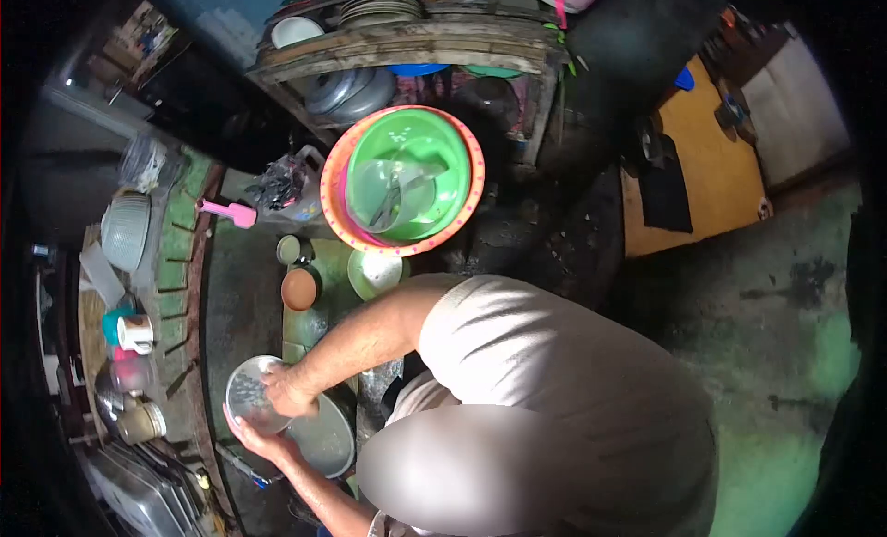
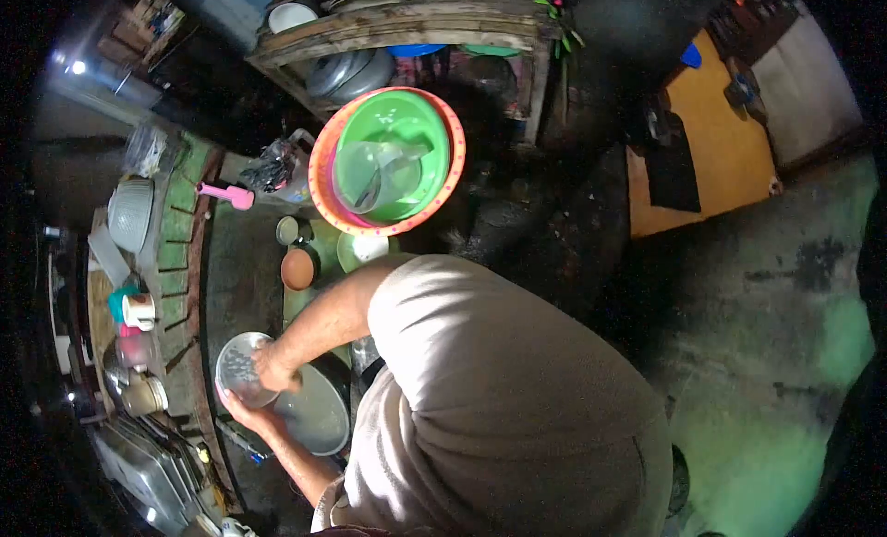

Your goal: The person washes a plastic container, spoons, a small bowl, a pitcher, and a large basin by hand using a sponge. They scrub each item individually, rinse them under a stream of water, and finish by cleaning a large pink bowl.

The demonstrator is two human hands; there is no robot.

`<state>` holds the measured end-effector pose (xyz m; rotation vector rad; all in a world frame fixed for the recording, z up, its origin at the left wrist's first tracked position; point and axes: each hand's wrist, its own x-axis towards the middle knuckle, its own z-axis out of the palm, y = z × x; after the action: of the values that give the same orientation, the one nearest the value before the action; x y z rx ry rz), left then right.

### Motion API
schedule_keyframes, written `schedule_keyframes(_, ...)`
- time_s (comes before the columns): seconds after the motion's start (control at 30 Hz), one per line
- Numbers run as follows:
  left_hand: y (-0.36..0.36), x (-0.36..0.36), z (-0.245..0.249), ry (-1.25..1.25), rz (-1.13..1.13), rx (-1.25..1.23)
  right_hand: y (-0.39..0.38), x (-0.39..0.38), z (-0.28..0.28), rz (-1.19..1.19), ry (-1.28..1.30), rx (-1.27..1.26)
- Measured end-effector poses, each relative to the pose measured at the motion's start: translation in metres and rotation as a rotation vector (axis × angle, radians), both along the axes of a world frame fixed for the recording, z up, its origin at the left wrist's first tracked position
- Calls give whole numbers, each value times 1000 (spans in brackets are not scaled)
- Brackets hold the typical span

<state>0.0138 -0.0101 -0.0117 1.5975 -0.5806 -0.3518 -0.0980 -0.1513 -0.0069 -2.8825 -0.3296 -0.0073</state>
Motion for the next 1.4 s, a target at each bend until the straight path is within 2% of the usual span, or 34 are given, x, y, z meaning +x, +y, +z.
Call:
schedule_keyframes(0.03,-12,-20,20,15,-78,-28,1,-12,8,-99,-61,-256)
schedule_keyframes(0.13,-31,-44,41,-61,-22,24,3,13,-14,-121,-62,-162)
schedule_keyframes(0.17,-33,-57,41,34,-3,-41,4,16,-27,-198,-238,166)
schedule_keyframes(0.2,-33,-59,27,20,-71,-23,4,33,-32,-115,-309,203)
schedule_keyframes(0.27,-26,-27,-17,115,8,-94,13,25,-7,-125,-58,475)
schedule_keyframes(0.3,-20,-8,-29,61,-26,-77,16,27,-18,-97,21,438)
schedule_keyframes(0.33,-21,-48,19,147,-36,-36,12,17,-13,-68,101,393)
schedule_keyframes(0.37,-14,-31,17,146,-43,-27,10,3,-8,-39,70,91)
schedule_keyframes(0.4,-3,-13,16,141,-49,-8,11,15,-30,-148,-54,-64)
schedule_keyframes(0.47,-16,-44,37,99,-42,4,18,14,-27,-320,-432,5)
schedule_keyframes(0.5,-21,-55,39,104,51,-34,16,19,-21,-311,-434,2)
schedule_keyframes(0.53,-22,-57,40,105,147,-69,13,27,-12,-217,-326,226)
schedule_keyframes(0.57,-8,-7,-8,34,-135,-136,15,37,-6,-108,-211,444)
schedule_keyframes(0.6,6,19,-49,216,-91,-234,21,46,-14,-5,-413,421)
schedule_keyframes(0.63,4,-9,-17,198,-53,-165,25,34,-12,3,-369,566)
schedule_keyframes(0.67,-5,-32,14,180,-2,-93,23,47,-39,168,-550,554)
schedule_keyframes(0.7,3,-24,19,204,21,-33,12,16,-9,1,48,254)
schedule_keyframes(0.73,13,-16,24,234,40,26,10,20,-39,-49,-240,35)
schedule_keyframes(0.77,12,-26,32,188,66,6,9,17,-33,-173,-317,0)
schedule_keyframes(0.8,4,-36,37,144,78,-12,10,23,-28,-160,-212,4)
schedule_keyframes(0.87,2,-19,-12,-69,125,-84,13,38,-22,-44,-72,284)
schedule_keyframes(0.93,-11,-45,1,340,125,-367,23,28,-2,-87,6,540)
schedule_keyframes(1.0,7,-17,-3,55,67,-90,17,22,-6,34,66,403)
schedule_keyframes(1.03,18,-14,12,119,73,-27,6,4,18,20,45,88)
schedule_keyframes(1.07,29,-15,27,191,67,32,4,8,8,0,-46,-11)
schedule_keyframes(1.13,17,-21,24,178,195,-3,5,16,3,-47,-222,28)
schedule_keyframes(1.17,12,-32,24,245,221,-111,10,22,2,1,-177,105)
schedule_keyframes(1.2,9,-19,-19,-40,236,-82,14,28,3,40,-126,181)
schedule_keyframes(1.23,6,-26,-14,99,210,-205,23,29,15,22,-42,242)
schedule_keyframes(1.27,7,-33,-9,240,184,-323,27,37,-13,9,-32,426)
schedule_keyframes(1.3,15,-28,-5,154,200,-170,24,27,10,42,79,278)
schedule_keyframes(1.33,23,-23,6,222,204,-194,17,17,35,78,186,126)
schedule_keyframes(1.37,31,-19,17,256,212,-145,10,16,34,121,144,-107)
schedule_keyframes(1.4,38,-17,23,294,214,-87,8,16,41,119,142,-148)
